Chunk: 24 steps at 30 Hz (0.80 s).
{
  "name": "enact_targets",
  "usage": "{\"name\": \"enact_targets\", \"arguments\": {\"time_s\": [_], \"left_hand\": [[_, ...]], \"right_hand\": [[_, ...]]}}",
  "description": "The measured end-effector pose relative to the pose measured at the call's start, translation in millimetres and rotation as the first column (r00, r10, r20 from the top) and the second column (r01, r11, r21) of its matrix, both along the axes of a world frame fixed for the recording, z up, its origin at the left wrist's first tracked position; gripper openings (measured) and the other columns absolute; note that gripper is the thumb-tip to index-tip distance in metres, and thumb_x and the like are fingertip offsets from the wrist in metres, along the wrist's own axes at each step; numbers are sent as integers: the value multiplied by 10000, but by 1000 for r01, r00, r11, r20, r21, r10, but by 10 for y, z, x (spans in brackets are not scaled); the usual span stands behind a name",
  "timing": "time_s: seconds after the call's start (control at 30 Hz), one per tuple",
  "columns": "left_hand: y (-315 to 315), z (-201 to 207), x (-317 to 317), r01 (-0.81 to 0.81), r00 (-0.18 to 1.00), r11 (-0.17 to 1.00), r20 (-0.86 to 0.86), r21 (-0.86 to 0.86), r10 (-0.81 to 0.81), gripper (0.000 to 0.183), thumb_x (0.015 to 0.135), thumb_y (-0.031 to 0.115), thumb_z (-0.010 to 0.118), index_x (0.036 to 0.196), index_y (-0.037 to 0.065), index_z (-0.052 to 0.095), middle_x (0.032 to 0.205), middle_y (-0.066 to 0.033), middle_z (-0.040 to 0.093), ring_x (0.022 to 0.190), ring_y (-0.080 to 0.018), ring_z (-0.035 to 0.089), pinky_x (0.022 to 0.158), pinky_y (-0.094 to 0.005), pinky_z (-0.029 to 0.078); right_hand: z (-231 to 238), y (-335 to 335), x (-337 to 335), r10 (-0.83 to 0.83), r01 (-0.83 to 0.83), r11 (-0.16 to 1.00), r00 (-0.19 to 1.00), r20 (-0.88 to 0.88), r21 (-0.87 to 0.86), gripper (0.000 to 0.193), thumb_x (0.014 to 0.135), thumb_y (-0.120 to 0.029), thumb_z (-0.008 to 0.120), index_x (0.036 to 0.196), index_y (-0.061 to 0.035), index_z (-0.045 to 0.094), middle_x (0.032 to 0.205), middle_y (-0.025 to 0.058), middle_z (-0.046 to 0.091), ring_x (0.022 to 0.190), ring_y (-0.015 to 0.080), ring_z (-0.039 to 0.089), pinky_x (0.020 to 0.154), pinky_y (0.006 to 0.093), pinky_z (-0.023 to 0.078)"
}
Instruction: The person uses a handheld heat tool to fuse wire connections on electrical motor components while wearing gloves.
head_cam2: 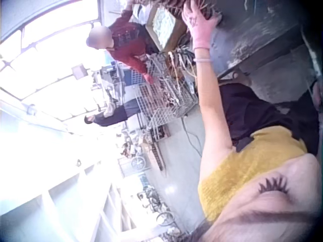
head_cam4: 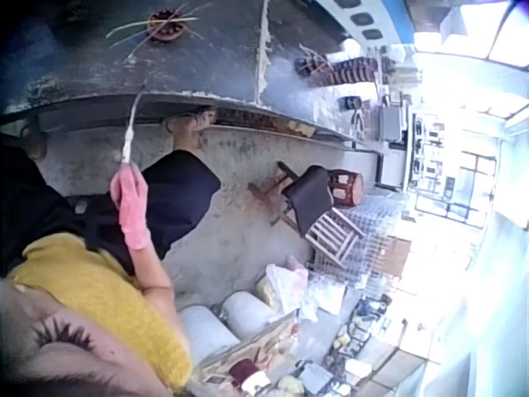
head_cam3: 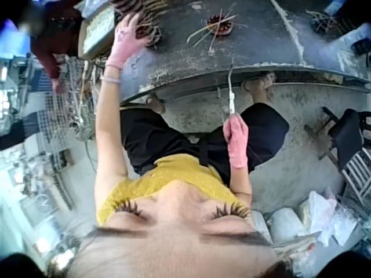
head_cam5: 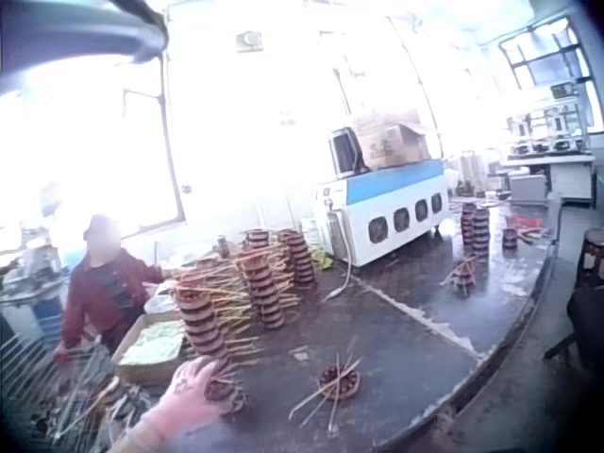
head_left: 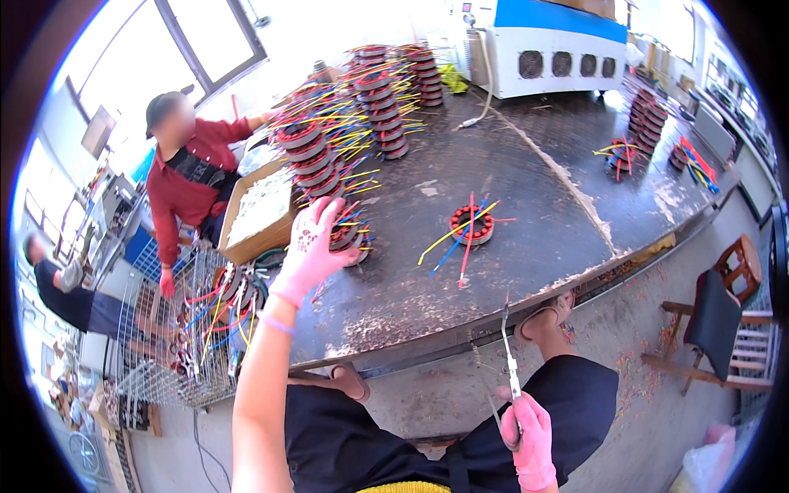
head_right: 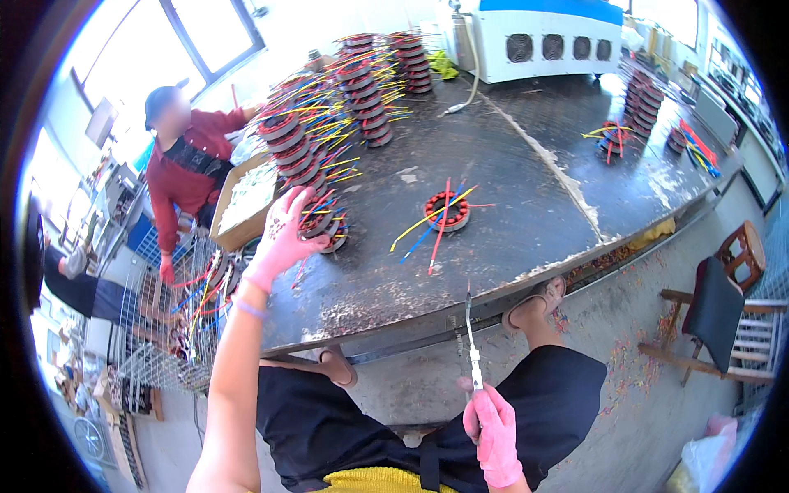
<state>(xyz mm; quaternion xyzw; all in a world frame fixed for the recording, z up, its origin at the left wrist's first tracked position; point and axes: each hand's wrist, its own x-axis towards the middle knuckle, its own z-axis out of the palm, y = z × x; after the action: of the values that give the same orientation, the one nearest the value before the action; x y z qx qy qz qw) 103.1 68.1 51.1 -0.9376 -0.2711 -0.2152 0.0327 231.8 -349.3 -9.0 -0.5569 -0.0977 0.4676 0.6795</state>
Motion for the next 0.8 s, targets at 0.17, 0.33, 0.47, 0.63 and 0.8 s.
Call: {"name": "enact_targets", "arguments": {"time_s": [0.17, 0.33, 0.47, 0.63, 0.8], "left_hand": [[-666, -149, 1016, 204, 978, 908, 119, -365, -171, 751, 755, 460, 808, 1299, 6, 560, 1339, -191, 557, 1262, -353, 534, 1072, -401, 422], [-551, -642, 1914, -59, 998, 886, -39, -460, 46, 1128, 640, 638, 801, 1416, -85, 415, 1350, -251, 529, 1252, -372, 540, 1058, -403, 436], [-594, -721, 2279, -249, 955, 881, -255, -403, 154, 1144, 593, 654, 806, 1404, -65, 441, 1323, -223, 545, 1200, -360, 565, 1031, -396, 450], [-571, -684, 1913, -19, 999, 915, -48, -403, -1, 1094, 604, 564, 832, 1411, -60, 434, 1326, -212, 543, 1241, -349, 533, 1062, -394, 421], [-857, -247, 724, 206, 977, 887, 41, -413, -207, 1089, 623, 482, 853, 1456, -35, 381, 1342, -218, 536, 1248, -365, 526, 1063, -406, 417]], "right_hand": [[-114, -59, 135, -85, 85, 996, 996, -38, 17, 415, 1032, -302, 489, 1210, 57, 596, 541, -33, 427, 435, 46, 327, 411, 215, 226], [-47, -182, 200, -92, 92, 996, 994, -50, -11, 432, 1034, -306, 484, 1257, 50, 582, 568, -41, 446, 467, 39, 336, 439, 209, 233], [-10, -283, 270, -97, 96, 995, 993, -66, -18, 418, 1045, -307, 474, 1284, 17, 587, 597, -63, 454, 503, 24, 342, 471, 204, 236], [61, -305, 256, -74, 73, 997, 997, -26, -35, 406, 1052, -295, 461, 1279, 17, 587, 604, -60, 456, 512, 22, 340, 478, 203, 238], [106, -214, 67, -14, 11, 998, 999, -53, -62, 375, 1051, -268, 473, 1269, 15, 591, 609, -57, 463, 516, 24, 350, 478, 203, 247]]}}
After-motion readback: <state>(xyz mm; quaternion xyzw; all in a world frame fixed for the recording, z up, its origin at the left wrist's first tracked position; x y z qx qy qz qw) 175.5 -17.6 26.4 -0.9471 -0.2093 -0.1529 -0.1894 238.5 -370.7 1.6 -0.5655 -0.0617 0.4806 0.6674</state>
